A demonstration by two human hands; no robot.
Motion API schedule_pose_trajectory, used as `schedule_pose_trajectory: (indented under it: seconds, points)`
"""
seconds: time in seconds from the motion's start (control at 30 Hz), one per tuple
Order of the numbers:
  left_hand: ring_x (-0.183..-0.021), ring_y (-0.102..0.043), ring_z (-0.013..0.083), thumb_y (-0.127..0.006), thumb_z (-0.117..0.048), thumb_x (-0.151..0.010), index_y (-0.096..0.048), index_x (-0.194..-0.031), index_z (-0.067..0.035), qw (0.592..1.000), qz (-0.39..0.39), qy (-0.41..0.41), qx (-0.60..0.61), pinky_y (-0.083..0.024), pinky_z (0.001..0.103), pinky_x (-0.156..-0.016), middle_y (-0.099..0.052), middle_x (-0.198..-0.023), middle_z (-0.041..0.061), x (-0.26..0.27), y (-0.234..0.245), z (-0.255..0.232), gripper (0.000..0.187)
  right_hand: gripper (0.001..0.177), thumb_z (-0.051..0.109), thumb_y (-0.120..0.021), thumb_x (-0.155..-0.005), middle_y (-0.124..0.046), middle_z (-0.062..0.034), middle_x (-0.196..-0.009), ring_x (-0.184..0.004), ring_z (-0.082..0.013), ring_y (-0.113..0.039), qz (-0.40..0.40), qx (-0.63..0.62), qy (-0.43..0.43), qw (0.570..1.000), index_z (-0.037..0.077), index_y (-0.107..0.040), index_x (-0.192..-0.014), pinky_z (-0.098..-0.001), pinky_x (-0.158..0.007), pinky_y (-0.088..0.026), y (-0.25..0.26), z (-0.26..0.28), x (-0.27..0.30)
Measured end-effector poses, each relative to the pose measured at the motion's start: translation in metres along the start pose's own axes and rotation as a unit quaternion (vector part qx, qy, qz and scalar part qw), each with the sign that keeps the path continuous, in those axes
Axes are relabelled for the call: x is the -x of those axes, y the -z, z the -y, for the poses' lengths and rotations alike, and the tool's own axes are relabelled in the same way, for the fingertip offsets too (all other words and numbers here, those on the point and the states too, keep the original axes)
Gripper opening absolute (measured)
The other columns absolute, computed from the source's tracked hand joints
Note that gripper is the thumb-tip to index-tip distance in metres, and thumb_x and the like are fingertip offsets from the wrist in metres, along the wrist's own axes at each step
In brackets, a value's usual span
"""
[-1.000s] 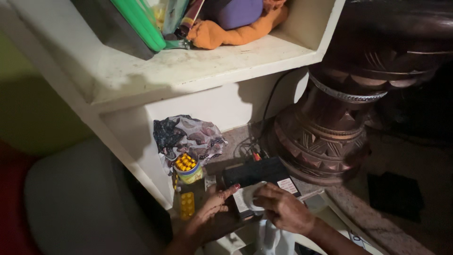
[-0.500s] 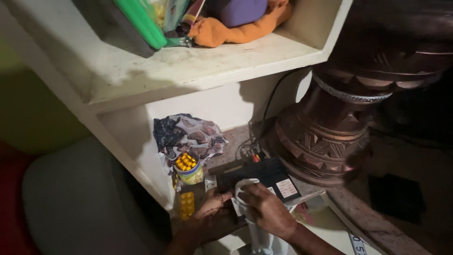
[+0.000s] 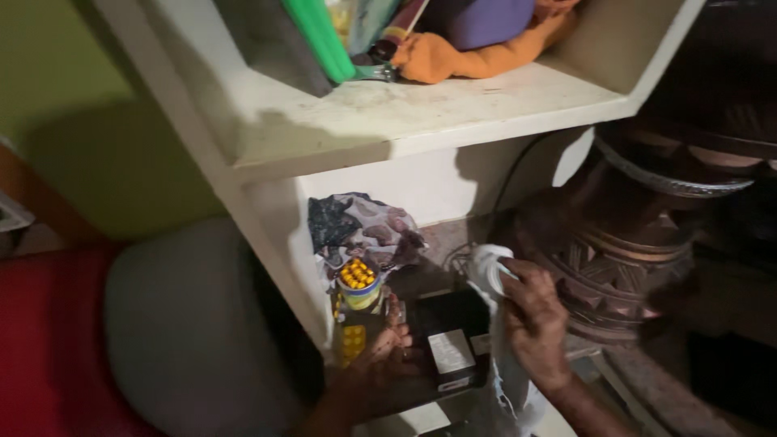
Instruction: The person wipes a black electronic device and its cables using a white cloth, handling the device and turning it over to clean different sides.
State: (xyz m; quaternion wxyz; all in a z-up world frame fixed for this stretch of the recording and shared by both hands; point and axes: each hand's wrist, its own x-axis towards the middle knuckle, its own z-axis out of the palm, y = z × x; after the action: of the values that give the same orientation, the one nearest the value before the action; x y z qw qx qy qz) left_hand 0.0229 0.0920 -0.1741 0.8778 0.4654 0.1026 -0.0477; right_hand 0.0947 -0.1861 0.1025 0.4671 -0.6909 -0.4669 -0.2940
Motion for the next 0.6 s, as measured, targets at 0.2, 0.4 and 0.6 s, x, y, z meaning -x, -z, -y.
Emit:
schedule_pose_trajectory:
  seconds: [0.2, 0.4, 0.6]
  points:
    - [-0.085, -0.054, 0.0183, -0.056, -0.054, -0.097, -0.058, -0.104, -0.021, 0.860, -0.039, -0.197, -0.469, -0.039, 0.050, -0.082, -0.055, -0.093, 0.000, 0.102, -0.122, -0.095, 0.034, 0.044, 0.004, -0.067, -0.074, -0.065, -0.0127, -0.127, -0.121, -0.0301, -0.057, 0.347, 0.085, 0.241, 0.902, 0.003, -0.072, -0.118, -0.0469, -0.097, -0.053, -0.070, 0.025, -0.030]
    - [-0.104, -0.060, 0.0248, -0.060, -0.038, -0.092, -0.062, -0.109, -0.015, 0.422, -0.058, -0.411, -0.806, -0.036, 0.062, -0.100, -0.063, -0.106, 0.005, 0.165, -0.172, -0.134, 0.029, 0.020, 0.017, -0.065, -0.085, -0.070, -0.0172, -0.103, -0.104, -0.0326, -0.063, 0.538, 0.179, 0.261, 0.781, 0.003, -0.075, -0.095, -0.0447, -0.096, -0.053, -0.096, 0.029, -0.013]
    - [-0.118, -0.063, 0.0275, -0.055, -0.023, -0.098, -0.063, -0.122, -0.010, 0.484, -0.010, -0.312, -0.817, -0.034, 0.057, -0.115, -0.067, -0.117, 0.011, 0.135, -0.133, -0.091, 0.028, 0.016, 0.016, -0.070, -0.067, -0.072, -0.0182, -0.094, -0.096, -0.0378, -0.066, 0.575, 0.085, 0.367, 0.726, 0.003, -0.078, -0.072, -0.0472, -0.078, -0.055, -0.073, 0.044, 0.023]
